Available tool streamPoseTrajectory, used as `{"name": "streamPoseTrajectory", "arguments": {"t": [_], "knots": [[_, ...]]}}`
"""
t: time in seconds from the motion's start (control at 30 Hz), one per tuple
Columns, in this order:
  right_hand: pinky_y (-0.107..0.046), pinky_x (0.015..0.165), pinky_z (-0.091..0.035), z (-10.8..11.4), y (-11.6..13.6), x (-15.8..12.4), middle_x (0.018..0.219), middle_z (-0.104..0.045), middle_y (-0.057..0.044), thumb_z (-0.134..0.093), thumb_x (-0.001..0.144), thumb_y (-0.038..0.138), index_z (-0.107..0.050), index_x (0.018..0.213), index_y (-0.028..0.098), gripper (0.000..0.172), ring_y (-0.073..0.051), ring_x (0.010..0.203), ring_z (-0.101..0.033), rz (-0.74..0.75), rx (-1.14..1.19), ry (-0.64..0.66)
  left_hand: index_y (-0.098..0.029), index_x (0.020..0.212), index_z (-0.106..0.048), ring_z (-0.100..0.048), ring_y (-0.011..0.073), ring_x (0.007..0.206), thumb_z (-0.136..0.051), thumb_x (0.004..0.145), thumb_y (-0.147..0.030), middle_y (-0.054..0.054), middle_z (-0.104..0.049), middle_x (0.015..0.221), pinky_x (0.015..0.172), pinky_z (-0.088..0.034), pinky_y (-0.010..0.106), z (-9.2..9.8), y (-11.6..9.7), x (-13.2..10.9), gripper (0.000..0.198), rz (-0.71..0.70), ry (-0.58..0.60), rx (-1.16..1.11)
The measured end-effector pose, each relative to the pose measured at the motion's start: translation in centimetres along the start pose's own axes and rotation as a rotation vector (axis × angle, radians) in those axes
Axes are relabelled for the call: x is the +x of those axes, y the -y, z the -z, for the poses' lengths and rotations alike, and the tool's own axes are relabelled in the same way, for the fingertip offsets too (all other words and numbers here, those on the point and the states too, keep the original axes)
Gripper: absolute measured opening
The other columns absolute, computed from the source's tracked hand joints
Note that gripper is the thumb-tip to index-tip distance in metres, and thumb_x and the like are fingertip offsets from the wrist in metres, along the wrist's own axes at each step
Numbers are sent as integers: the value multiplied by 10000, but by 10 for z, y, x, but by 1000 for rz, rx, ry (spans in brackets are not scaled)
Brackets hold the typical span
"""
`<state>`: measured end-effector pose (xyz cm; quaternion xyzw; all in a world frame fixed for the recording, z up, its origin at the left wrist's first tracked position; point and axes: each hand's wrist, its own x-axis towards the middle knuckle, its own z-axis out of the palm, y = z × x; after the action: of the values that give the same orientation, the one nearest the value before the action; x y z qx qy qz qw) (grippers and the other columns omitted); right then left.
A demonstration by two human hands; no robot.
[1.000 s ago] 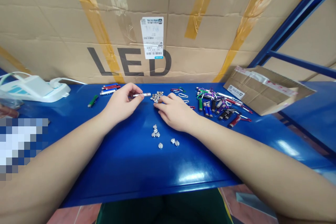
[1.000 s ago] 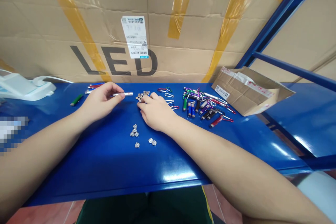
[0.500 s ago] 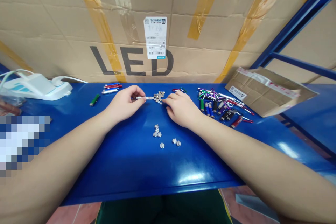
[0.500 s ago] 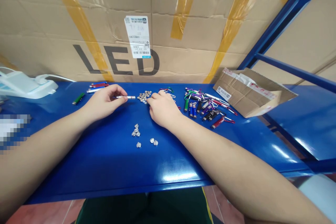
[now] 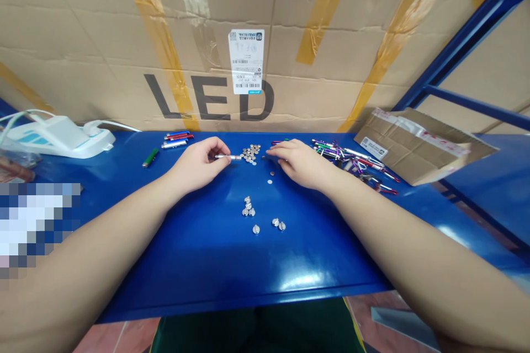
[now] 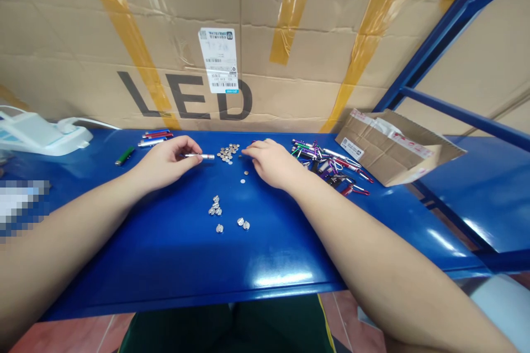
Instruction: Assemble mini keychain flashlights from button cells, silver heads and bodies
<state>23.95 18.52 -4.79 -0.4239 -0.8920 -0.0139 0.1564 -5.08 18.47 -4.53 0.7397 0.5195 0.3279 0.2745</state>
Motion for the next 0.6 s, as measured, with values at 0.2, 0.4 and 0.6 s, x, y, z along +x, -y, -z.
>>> {"name": "streamPoseTrajectory", "arguments": {"t": [0.2,0.4,0.6], "knots": [[-454,1111,-478,-14,5,19,1268,-753,-121,-513,975,37,-755,1247,156,383,-253,1166,-680,159,75,46,-207,941,-640,-606,203,754,-695,784,-522,22,-664,865,722,-483,361,-3,0,1,356,-13,17,13],[-401,1004,-525,-10,1,16,1052,-779,-121,-590,968,76,-800,1050,133,233,-248,1002,-709,110,80,32,-209,946,-643,-618,207,764,-710,792,-533,28,-681,888,721,-483,362,-3,0,0,366,-3,43,-7],[-366,963,-519,0,4,13,974,-765,-91,-604,937,54,-790,965,159,215,-226,950,-702,58,40,74,-201,874,-613,-675,223,847,-774,800,-543,48,-715,935,802,-531,381,-4,1,-2,385,-50,154,-179]]}}
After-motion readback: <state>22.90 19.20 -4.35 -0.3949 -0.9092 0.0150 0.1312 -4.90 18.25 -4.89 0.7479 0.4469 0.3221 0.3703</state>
